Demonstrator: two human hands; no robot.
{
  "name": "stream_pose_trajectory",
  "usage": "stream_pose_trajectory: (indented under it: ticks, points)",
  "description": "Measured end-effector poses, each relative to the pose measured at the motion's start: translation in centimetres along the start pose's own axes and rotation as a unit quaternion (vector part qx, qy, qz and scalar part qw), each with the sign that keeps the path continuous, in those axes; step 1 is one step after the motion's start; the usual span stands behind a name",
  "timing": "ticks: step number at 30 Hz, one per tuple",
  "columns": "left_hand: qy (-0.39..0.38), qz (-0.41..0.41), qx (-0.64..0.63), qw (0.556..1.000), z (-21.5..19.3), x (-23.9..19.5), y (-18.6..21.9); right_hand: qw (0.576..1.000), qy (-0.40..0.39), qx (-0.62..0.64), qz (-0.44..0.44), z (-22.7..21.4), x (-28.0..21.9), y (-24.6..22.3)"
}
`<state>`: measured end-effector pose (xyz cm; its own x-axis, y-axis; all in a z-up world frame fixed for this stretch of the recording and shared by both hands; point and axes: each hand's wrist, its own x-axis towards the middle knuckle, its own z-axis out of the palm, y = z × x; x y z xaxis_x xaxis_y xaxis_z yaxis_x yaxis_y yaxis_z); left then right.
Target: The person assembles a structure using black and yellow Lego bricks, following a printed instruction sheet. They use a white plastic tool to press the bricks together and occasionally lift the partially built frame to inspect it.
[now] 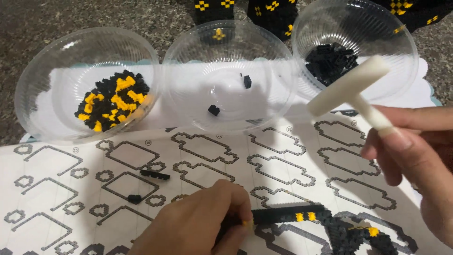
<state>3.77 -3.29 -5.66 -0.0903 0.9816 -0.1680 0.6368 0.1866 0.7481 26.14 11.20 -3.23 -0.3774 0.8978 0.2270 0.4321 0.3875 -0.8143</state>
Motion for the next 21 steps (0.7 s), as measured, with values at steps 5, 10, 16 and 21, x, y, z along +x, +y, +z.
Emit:
stream_pose_trajectory:
  ticks: [5, 10, 16, 21]
  points:
    - [0.039, -0.013, -0.002, 0.999, -0.6, -0.4, 1.2, 1.0, 0.003, -0.017, 0.007, 0.2, 0.1, -1.0]
    - [-0.056, -0.037, -0.016, 0.998, -1.5, 0.9, 0.7, 1.0, 0.011, -0.014, -0.006, 0.2, 0.2, -1.2]
    - [-0.05, 0.047, -0.069, 0.995, -2.8, 1.1, 1.2, 0.999, 0.044, 0.023, -0.003, 0.8, 0.1, -2.4]
    - [0.006, 0.107, -0.12, 0.987, -3.5, 1.3, 0.7, 0.996, 0.024, 0.067, -0.053, 0.9, 0.3, -2.2]
